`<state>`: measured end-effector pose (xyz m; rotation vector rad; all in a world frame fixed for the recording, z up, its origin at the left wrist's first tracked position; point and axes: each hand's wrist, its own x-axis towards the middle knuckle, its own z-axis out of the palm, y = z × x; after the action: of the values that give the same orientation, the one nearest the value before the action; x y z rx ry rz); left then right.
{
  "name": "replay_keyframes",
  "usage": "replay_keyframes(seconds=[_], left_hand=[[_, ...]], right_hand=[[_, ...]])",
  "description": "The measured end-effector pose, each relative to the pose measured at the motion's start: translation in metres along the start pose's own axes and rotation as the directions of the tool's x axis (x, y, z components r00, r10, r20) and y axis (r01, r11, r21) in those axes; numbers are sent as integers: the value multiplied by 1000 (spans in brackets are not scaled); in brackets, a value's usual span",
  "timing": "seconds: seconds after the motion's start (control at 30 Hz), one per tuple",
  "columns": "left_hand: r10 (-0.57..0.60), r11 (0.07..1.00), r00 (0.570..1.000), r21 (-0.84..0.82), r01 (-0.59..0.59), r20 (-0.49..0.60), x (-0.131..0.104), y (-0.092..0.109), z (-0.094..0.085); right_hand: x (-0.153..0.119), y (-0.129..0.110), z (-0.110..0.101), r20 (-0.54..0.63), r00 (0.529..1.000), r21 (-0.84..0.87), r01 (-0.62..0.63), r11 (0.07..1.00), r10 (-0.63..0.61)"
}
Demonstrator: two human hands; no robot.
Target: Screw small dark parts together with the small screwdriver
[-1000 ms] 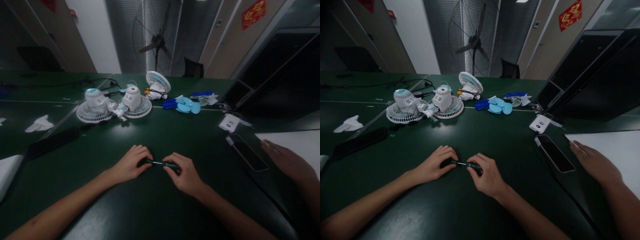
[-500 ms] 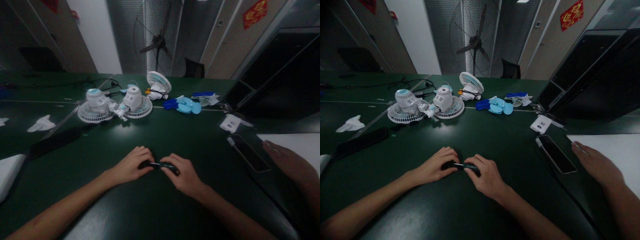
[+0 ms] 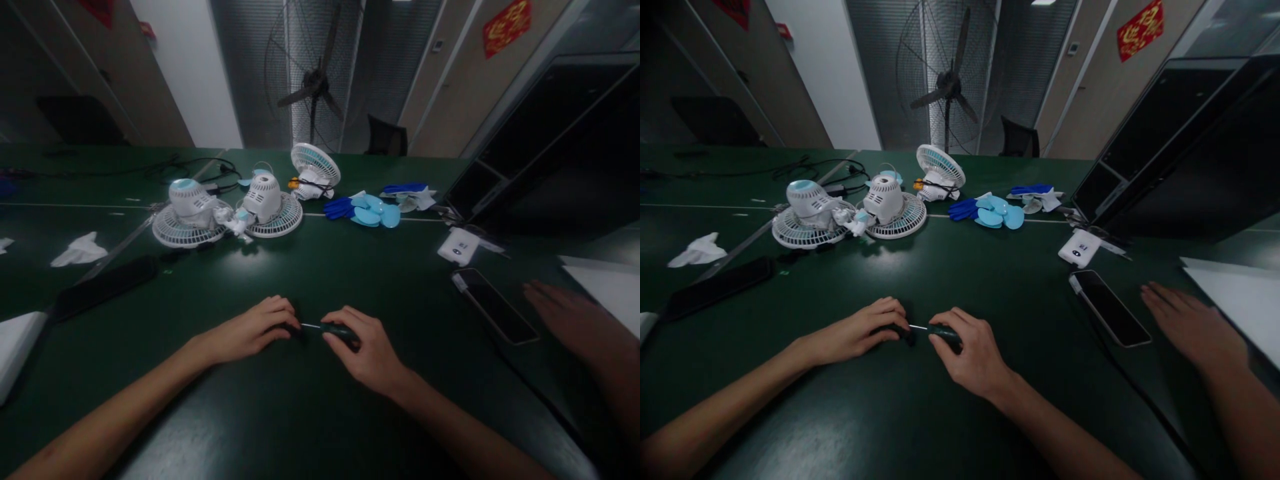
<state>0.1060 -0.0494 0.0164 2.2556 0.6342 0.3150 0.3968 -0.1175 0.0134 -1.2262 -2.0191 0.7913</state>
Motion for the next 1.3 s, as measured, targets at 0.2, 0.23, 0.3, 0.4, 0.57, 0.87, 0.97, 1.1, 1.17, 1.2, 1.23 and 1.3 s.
replay_keyframes(seconds=[0.2, 0.23, 0.3, 0.4, 0.57, 0.87, 0.97, 1.1, 1.17, 1.2, 1.23, 1.3], left_hand=[[-85, 987, 970, 113, 113, -227, -12, -49, -31], [-121, 974, 945, 146, 171, -303, -16, -59, -38], [-196, 934, 864, 181, 309, -463, -24, -75, -49], [-268, 873, 746, 175, 456, -610, -31, -87, -57], [-286, 858, 738, 180, 482, -611, -33, -84, -59], [-408, 891, 822, 23, 453, -397, -64, -106, -97], [-389, 881, 827, 97, 462, -407, -69, -111, -102], [-393, 873, 806, 95, 478, -443, -64, -102, -99], [-404, 875, 756, 25, 484, -515, -56, -93, -92], [-407, 874, 718, -12, 487, -564, -52, -88, -88], [-408, 872, 679, -40, 488, -610, -46, -84, -83], [-402, 865, 616, -60, 498, -677, -36, -78, -72]], right_hand=[[-2, 2, 0, 17, 1000, 27, -8, 1000, 7], [-3, 2, 0, 20, 1000, 31, -9, 999, 8], [-4, 2, -1, 28, 1000, 44, -12, 999, 11], [-4, 2, -1, 44, 999, 68, -20, 998, 17], [-4, 0, -1, 20, 1000, 37, -16, 999, 15], [-5, 0, -2, 35, 999, 56, -11, 998, 9], [-4, -1, -2, 33, 999, 65, -12, 998, 10], [-4, -1, -2, 42, 999, 81, -14, 997, 11], [-3, -2, -2, 43, 999, 73, -9, 997, 5], [-3, -2, -2, 42, 999, 65, -5, 998, 2], [-3, -2, -2, 43, 999, 60, -3, 998, 0], [-4, -2, -2, 47, 999, 55, -1, 998, -1]])
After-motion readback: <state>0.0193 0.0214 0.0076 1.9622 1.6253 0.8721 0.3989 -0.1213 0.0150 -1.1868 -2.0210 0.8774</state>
